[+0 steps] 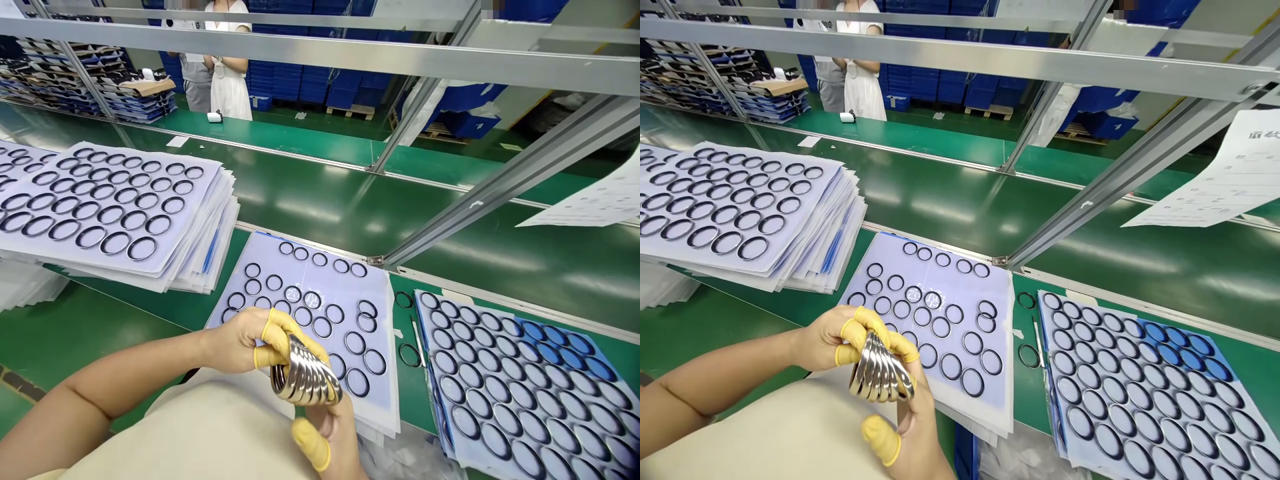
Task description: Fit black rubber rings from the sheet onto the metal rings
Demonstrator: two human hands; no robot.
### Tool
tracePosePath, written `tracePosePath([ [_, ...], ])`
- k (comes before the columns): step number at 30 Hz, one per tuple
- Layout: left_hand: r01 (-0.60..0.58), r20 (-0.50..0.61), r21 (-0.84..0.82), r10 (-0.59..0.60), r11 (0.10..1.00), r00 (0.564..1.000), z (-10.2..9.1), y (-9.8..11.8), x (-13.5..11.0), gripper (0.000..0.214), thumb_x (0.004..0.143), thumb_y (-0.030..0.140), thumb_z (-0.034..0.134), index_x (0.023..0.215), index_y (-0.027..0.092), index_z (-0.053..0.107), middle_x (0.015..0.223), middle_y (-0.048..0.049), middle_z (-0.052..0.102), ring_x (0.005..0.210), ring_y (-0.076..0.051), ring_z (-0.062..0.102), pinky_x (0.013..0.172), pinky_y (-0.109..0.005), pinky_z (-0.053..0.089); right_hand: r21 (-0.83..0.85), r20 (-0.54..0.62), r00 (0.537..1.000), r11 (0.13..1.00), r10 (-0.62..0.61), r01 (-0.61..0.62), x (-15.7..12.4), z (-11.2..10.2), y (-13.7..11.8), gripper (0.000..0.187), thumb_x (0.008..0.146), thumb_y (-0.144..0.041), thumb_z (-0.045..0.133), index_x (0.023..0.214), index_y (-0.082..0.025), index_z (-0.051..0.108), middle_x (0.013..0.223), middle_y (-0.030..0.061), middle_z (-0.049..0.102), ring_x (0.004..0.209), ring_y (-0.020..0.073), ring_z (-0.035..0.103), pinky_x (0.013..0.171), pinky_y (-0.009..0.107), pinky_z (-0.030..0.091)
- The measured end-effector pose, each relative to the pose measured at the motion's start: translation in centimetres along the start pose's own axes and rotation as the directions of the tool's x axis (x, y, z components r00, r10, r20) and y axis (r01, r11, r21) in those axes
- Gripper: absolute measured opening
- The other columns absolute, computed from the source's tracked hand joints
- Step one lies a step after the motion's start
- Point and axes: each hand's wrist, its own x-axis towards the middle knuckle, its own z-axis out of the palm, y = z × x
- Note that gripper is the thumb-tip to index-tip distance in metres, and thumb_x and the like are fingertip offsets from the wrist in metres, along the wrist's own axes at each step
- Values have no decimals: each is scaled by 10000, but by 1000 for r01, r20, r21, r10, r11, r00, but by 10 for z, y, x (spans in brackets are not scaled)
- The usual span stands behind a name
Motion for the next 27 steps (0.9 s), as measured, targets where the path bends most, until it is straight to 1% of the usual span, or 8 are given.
tracePosePath([
  [4,9,-16,71,-7,997,1000,-6,-4,-2,129,899,206,576,788,169,630,914,-72,685,848,-125,654,728,-220,520,63,-80,997,998,-14,19,5,-5,-2,238,825,-473,634,884,-251,696,946,68,572,878,226,583,803,391,516],
  [7,146,-41,88,-143,985,989,-6,-8,-1,139,886,186,571,762,164,631,922,-73,682,875,-140,646,765,-247,517,92,-82,997,996,-2,9,7,-7,2,250,799,-478,670,926,-268,720,855,52,602,786,210,587,729,359,521],
  [11,325,-121,156,-309,933,943,1,-22,-1,147,854,135,540,752,162,643,916,-67,677,878,-147,630,802,-262,508,226,-86,979,960,187,-164,16,-4,24,260,713,-458,761,830,-228,733,637,17,612,549,151,526,521,281,488],
  [14,409,-181,253,-372,877,910,5,-41,-6,201,808,59,488,768,170,651,952,-57,669,880,-144,615,821,-262,498,373,-107,917,871,383,-320,31,0,45,300,637,-455,813,745,-189,727,584,23,641,449,117,475,406,238,433],
  [17,483,-224,296,-432,824,874,4,-62,-15,249,826,60,449,860,183,663,1016,-60,672,961,-158,606,893,-295,482,478,-141,841,779,523,-405,51,1,63,327,579,-449,846,698,-175,713,585,20,655,436,95,470,398,212,419],
  [20,538,-312,232,-462,810,830,-2,-81,-23,260,868,113,443,1003,189,651,1132,-69,664,1101,-173,578,998,-337,433,499,-173,811,760,558,-417,67,-2,79,320,600,-461,830,681,-187,686,555,-9,635,435,88,491,426,207,435],
  [24,625,-456,75,-530,777,715,-16,-110,-27,166,848,156,501,951,156,631,999,-62,689,934,-163,638,846,-296,513,418,-205,796,787,569,-455,84,-11,107,355,631,-488,796,796,-189,695,725,38,720,575,154,651,486,242,492],
  [27,651,-535,69,-522,756,664,-36,-138,-28,248,876,216,500,1102,133,562,942,-65,678,815,-153,649,730,-279,536,277,-241,808,836,538,-475,101,-23,133,409,672,-532,741,874,-180,691,860,82,748,738,230,716,592,315,550],
])
